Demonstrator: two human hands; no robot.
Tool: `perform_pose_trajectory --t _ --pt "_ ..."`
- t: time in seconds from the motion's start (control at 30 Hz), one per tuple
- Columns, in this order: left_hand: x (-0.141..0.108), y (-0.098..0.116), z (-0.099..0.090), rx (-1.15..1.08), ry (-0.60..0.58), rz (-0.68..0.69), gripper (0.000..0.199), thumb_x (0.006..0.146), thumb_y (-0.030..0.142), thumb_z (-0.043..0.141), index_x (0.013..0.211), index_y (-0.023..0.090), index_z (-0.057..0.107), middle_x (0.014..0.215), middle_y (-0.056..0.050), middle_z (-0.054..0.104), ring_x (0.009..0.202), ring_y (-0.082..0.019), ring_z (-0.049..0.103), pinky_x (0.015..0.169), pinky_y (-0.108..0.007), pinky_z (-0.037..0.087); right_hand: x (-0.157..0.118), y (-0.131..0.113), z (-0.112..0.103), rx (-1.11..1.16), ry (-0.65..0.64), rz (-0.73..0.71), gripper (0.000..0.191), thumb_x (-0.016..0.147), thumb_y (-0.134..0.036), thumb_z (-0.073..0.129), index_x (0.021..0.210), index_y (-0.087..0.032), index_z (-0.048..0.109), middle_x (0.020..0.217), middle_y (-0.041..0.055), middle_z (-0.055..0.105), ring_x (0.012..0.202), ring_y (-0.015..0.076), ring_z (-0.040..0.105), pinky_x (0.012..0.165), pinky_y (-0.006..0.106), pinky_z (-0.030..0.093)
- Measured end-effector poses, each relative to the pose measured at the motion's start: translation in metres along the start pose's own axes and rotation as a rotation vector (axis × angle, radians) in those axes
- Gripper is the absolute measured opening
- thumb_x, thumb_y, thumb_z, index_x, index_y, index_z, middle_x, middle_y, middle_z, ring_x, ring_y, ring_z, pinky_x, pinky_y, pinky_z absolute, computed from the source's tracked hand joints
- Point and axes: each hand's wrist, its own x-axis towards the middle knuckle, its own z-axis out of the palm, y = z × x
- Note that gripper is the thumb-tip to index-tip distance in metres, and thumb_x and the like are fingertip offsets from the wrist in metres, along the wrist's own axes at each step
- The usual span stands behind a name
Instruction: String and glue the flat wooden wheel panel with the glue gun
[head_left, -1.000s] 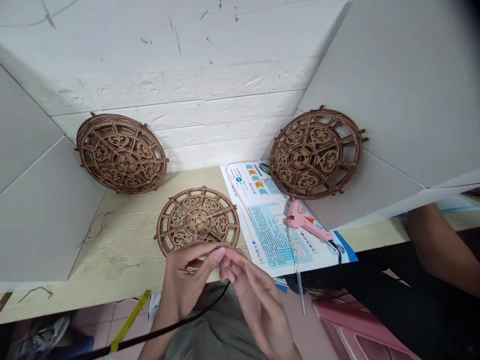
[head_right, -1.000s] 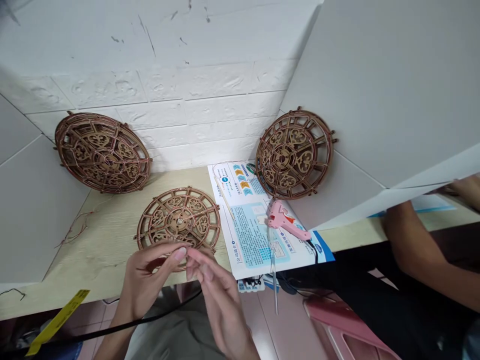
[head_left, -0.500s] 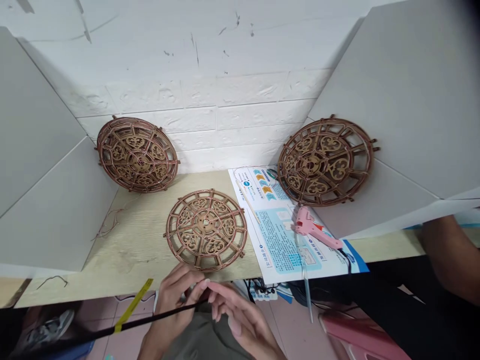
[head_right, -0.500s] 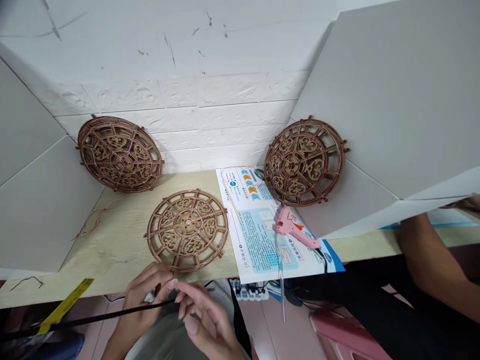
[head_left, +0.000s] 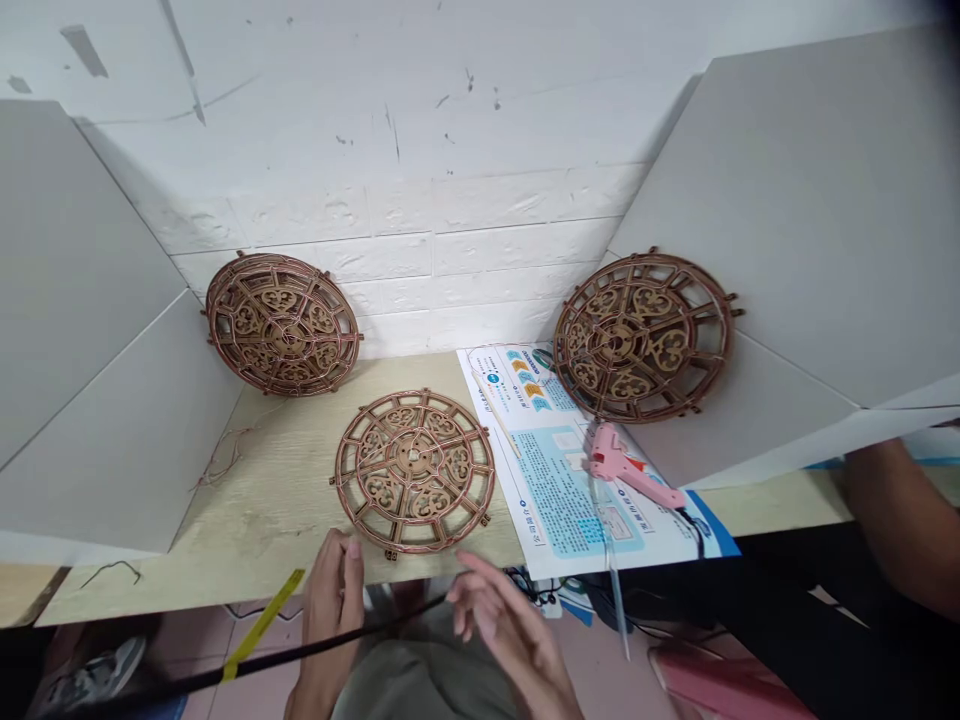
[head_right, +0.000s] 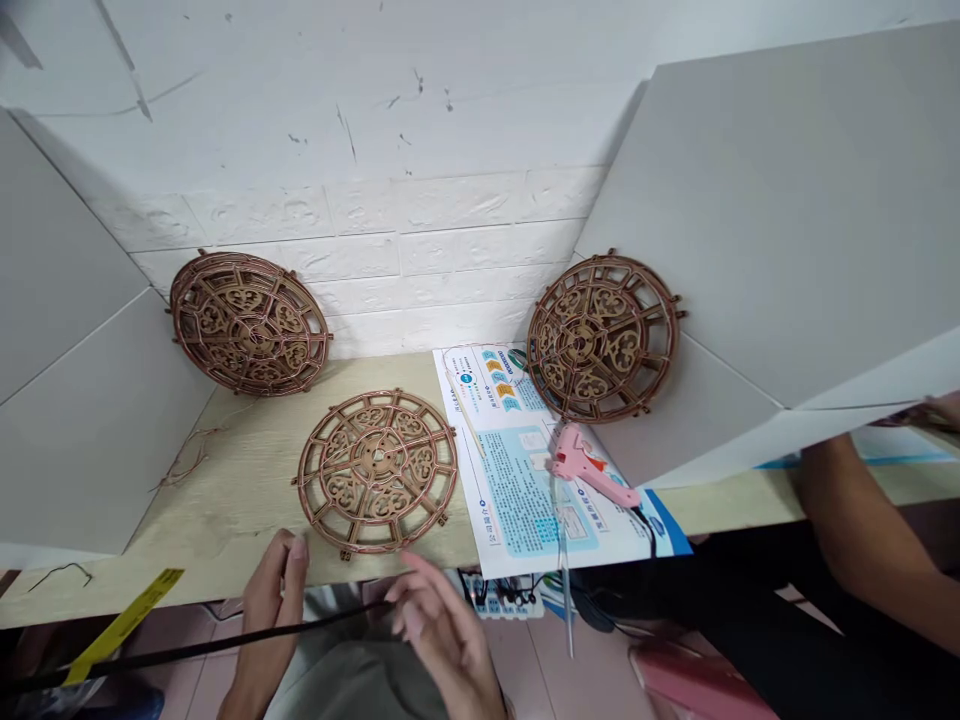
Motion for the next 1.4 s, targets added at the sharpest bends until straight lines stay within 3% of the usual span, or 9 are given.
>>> perform_pose_trajectory --t 0.17,0.23,0.33,0.57,0.73,0.87,1.0,1.2,1.4 --pt "0.007 -0.013 0.016 0.168 -0.059 0.184 0.030 0.099 0.031 0.056 0.072 0.018 0.056 0.075 -0.002 0.058 0.083 -0.017 0.056 0.078 -0.030 0.045 0.029 -0.005 -0.035 -0.837 0.173 -0.426 0.033 0.100 -0.036 0.055 0.129 -0.025 0.067 0.121 0.0095 0.071 0.118 0.0271 0.063 0.102 0.043 0.050" --pt "0.006 -0.013 0.024 0.266 -0.074 0.195 0.019 0.097 0.036 0.059 0.105 0.021 0.069 0.107 -0.008 0.067 0.112 -0.025 0.055 0.096 -0.040 0.045 0.038 -0.001 -0.043 -1.102 0.108 -0.581 0.042 0.101 -0.032 0.052 0.143 -0.028 0.057 0.140 0.0084 0.063 0.137 0.0299 0.051 0.114 0.051 0.041" --pt "0.002 -0.014 0.031 0.379 -0.071 0.160 0.047 0.097 0.040 0.057 0.141 0.025 0.055 0.145 -0.012 0.052 0.141 -0.035 0.035 0.111 -0.054 0.037 0.038 0.011 -0.045 -1.289 -0.017 -0.599 0.062 0.102 -0.028 0.051 0.160 -0.031 0.030 0.158 0.0073 0.044 0.149 0.0311 0.036 0.122 0.060 0.024" --pt "0.006 -0.038 0.020 0.458 -0.038 0.017 0.064 0.098 0.047 0.053 0.155 0.023 0.035 0.156 -0.015 0.038 0.151 -0.040 0.017 0.116 -0.065 0.028 0.014 0.025 -0.022 -1.158 -0.093 -0.539 0.070 0.099 -0.028 0.056 0.161 -0.038 0.024 0.161 0.0047 0.036 0.148 0.0340 0.037 0.123 0.067 0.008" --pt "0.029 -0.050 0.006 0.424 0.105 0.071 0.056 0.100 0.048 0.047 0.144 0.014 0.045 0.143 -0.021 0.048 0.144 -0.038 0.032 0.117 -0.062 0.029 0.006 0.017 -0.009 -0.971 -0.221 -0.525 0.065 0.098 -0.023 0.057 0.158 -0.035 0.034 0.154 0.0039 0.049 0.141 0.0291 0.048 0.118 0.049 0.040" --pt "0.034 -0.025 0.012 0.279 0.000 0.141 0.044 0.101 0.040 0.052 0.140 0.020 0.046 0.132 -0.014 0.057 0.130 -0.030 0.047 0.113 -0.052 0.037 0.005 0.008 -0.016 -0.891 -0.017 -0.602 0.054 0.096 -0.016 0.057 0.148 -0.032 0.053 0.141 0.0055 0.062 0.129 0.0261 0.060 0.106 0.040 0.052" --pt "0.022 -0.009 0.034 0.271 -0.135 0.189 0.062 0.094 0.047 0.061 0.146 0.019 0.042 0.142 -0.016 0.052 0.139 -0.034 0.040 0.114 -0.054 0.036 0.010 -0.012 -0.051 -0.973 0.308 -0.664 0.034 0.096 -0.016 0.058 0.127 -0.025 0.067 0.117 0.0101 0.071 0.109 0.0261 0.067 0.095 0.042 0.054" --pt "0.021 -0.035 0.038 0.307 -0.249 0.134 0.077 0.091 0.053 0.062 0.153 0.017 0.033 0.149 -0.019 0.048 0.142 -0.035 0.041 0.117 -0.059 0.031 0.036 -0.047 -0.143 -1.425 0.837 -0.614 0.031 0.097 -0.034 0.048 0.110 -0.014 0.068 0.099 0.0194 0.070 0.093 0.0345 0.064 0.086 0.052 0.051" --pt "0.043 -0.037 0.019 0.252 -0.341 0.127 0.061 0.091 0.047 0.065 0.144 0.023 0.047 0.147 -0.014 0.052 0.150 -0.036 0.030 0.120 -0.065 0.025 0.075 -0.050 -0.205 -1.755 0.641 -0.497 0.046 0.088 -0.027 0.043 0.130 -0.015 0.057 0.114 0.0215 0.064 0.103 0.0361 0.059 0.083 0.049 0.048"
